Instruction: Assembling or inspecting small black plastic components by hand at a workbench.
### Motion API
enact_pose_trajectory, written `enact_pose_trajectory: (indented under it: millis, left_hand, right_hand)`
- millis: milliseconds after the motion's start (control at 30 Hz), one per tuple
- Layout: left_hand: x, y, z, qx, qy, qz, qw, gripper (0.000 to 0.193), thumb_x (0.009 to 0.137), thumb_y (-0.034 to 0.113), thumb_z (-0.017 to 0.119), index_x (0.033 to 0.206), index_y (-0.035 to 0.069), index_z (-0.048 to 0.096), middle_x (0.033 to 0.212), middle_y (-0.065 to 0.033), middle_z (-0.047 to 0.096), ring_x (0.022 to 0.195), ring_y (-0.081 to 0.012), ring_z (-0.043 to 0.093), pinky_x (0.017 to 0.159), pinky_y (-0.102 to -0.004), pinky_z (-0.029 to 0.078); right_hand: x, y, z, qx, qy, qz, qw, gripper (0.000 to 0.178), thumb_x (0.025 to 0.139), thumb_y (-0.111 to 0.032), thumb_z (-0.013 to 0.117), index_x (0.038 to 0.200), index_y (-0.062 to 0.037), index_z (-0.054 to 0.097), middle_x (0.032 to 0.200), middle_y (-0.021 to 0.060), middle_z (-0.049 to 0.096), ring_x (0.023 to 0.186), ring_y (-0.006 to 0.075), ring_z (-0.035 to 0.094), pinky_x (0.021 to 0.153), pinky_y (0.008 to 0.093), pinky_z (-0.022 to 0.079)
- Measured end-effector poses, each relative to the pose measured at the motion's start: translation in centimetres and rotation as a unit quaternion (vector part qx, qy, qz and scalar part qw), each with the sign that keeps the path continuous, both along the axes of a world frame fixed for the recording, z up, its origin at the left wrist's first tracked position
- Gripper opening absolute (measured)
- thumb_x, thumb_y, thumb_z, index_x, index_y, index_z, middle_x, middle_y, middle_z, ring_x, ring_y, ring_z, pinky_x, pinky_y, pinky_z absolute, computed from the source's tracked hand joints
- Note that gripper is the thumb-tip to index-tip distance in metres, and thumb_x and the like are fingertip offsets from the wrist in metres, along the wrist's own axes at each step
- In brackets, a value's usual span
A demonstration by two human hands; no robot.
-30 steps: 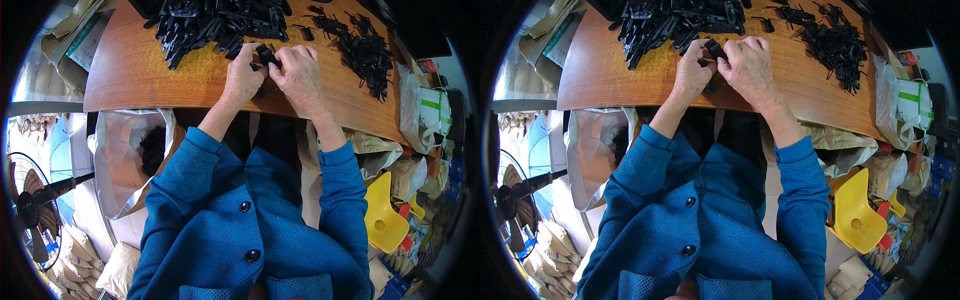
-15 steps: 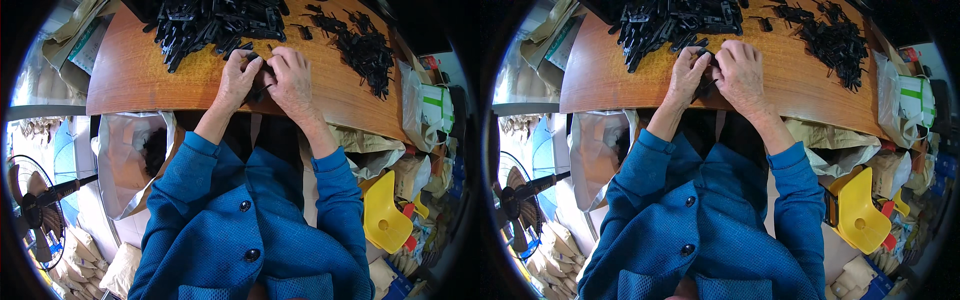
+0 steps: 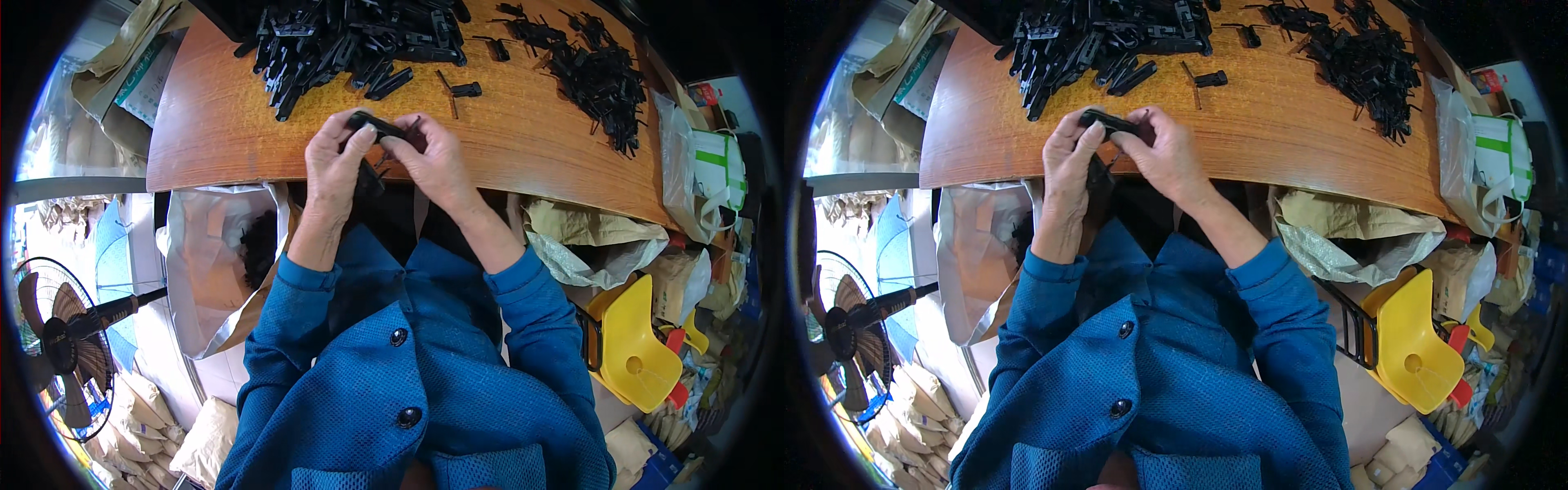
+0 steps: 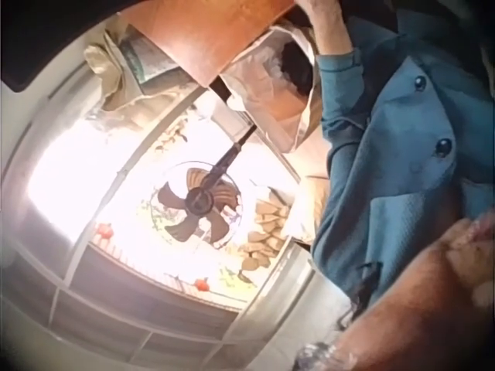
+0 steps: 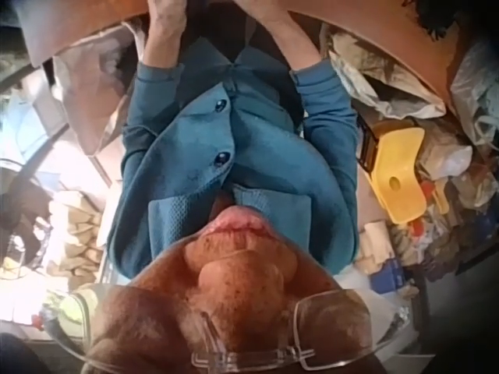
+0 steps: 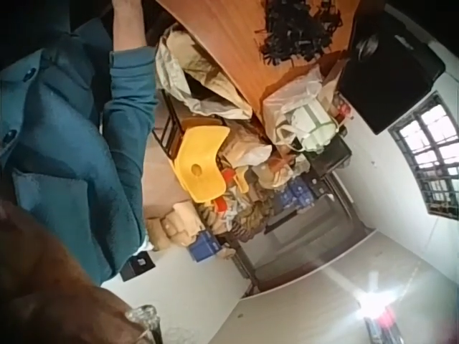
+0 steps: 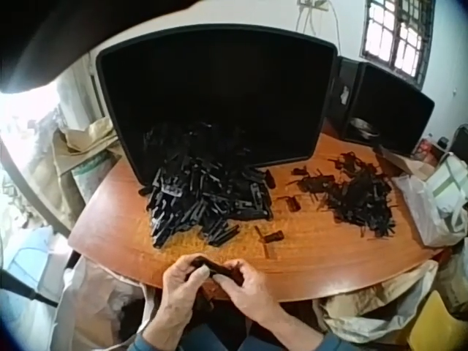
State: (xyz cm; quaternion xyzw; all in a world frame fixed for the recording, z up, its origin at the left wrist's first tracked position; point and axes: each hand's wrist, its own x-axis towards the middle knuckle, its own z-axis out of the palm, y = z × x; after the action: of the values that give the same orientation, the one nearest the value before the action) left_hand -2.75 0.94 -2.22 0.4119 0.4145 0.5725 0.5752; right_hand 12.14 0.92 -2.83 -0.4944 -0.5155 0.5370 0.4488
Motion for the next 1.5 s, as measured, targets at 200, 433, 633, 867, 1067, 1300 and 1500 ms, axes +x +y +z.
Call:
enact_pose_trajectory:
  millis: [200, 433, 633, 867, 1067, 1300, 1500]
  left_hand:
    - [-7.2, -2.4, 4.8, -0.05, 0.189, 0.008, 0.981, 0.022, 0.087, 0.004, 0.061, 0.108, -0.002, 0.059, 0.094, -0.0031, 0.062, 0.087, -0.0089, 0.057, 0.078, -0.0224, 0.045]
    - [-14.9, -2.2, 4.5, 0.129, 0.72, 0.053, 0.68, 0.024, 0.082, 0.009, 0.063, 0.105, 0.007, 0.062, 0.101, -0.0151, 0.063, 0.092, -0.0313, 0.062, 0.077, -0.0364, 0.05]
    - [0.9, 3.6, 4.0, 0.304, 0.585, -0.109, 0.744, 0.013, 0.084, 0.008, 0.057, 0.096, 0.005, 0.06, 0.094, -0.0114, 0.057, 0.087, -0.031, 0.06, 0.073, -0.0396, 0.051]
    - [5.2, 9.5, 1.6, 0.256, 0.743, -0.071, 0.615, 0.02, 0.08, 0.004, 0.059, 0.1, 0.002, 0.056, 0.097, -0.0116, 0.058, 0.095, -0.0301, 0.059, 0.075, -0.0414, 0.053]
    - [5.9, 10.0, 1.7, 0.21, 0.724, -0.104, 0.649, 0.021, 0.08, 0.009, 0.064, 0.099, 0.004, 0.055, 0.095, -0.0113, 0.064, 0.086, -0.0293, 0.064, 0.073, -0.0383, 0.053]
    - [3.8, 6.2, 0.0, -0.095, -0.025, -0.26, 0.961, 0.017, 0.089, 0.01, 0.064, 0.1, 0.004, 0.052, 0.094, -0.0083, 0.063, 0.084, -0.0141, 0.065, 0.068, -0.0225, 0.053]
    - [2.7, 3.6, -1.1, -0.093, -0.141, -0.235, 0.957, 0.02, 0.089, 0.007, 0.063, 0.105, 0.004, 0.051, 0.1, -0.008, 0.062, 0.088, -0.015, 0.064, 0.072, -0.0244, 0.054]
  right_hand:
    - [0.4, -0.1, 1.2, 0.126, -0.039, 0.119, 0.984, 0.031, 0.084, -0.015, 0.072, 0.109, -0.005, 0.056, 0.093, 0.0028, 0.06, 0.084, 0.0112, 0.059, 0.076, 0.0243, 0.049]
    - [10.3, 4.4, 2.6, 0.179, -0.446, -0.077, 0.874, 0.031, 0.091, -0.033, 0.06, 0.107, -0.007, 0.059, 0.06, 0.0079, 0.054, 0.057, 0.0234, 0.058, 0.053, 0.0344, 0.046]
    - [10.9, 5.8, -0.2, 0.299, -0.579, -0.067, 0.755, 0.017, 0.09, -0.027, 0.06, 0.1, -0.0132, 0.06, 0.082, 0.0087, 0.06, 0.082, 0.031, 0.06, 0.069, 0.0432, 0.045]
    - [13.3, 5.0, 0.0, 0.246, -0.567, -0.097, 0.78, 0.016, 0.081, -0.014, 0.068, 0.093, -0.0098, 0.059, 0.095, 0.0075, 0.056, 0.094, 0.0313, 0.055, 0.076, 0.0439, 0.044]
    - [15.5, 5.1, -0.9, 0.3, -0.553, -0.112, 0.769, 0.02, 0.078, -0.012, 0.071, 0.091, -0.0032, 0.059, 0.093, 0.0122, 0.058, 0.088, 0.0328, 0.055, 0.074, 0.0407, 0.045]
    - [9.6, 2.3, 1.2, 0.184, -0.229, -0.101, 0.95, 0.018, 0.089, -0.016, 0.063, 0.096, 0.0004, 0.059, 0.085, 0.0022, 0.06, 0.084, 0.0108, 0.053, 0.075, 0.0258, 0.045]
    - [5.0, 0.3, 2.6, 0.168, -0.174, -0.083, 0.967, 0.018, 0.087, -0.014, 0.065, 0.095, 0.0003, 0.059, 0.085, 0.0029, 0.059, 0.082, 0.0107, 0.053, 0.073, 0.0256, 0.046]
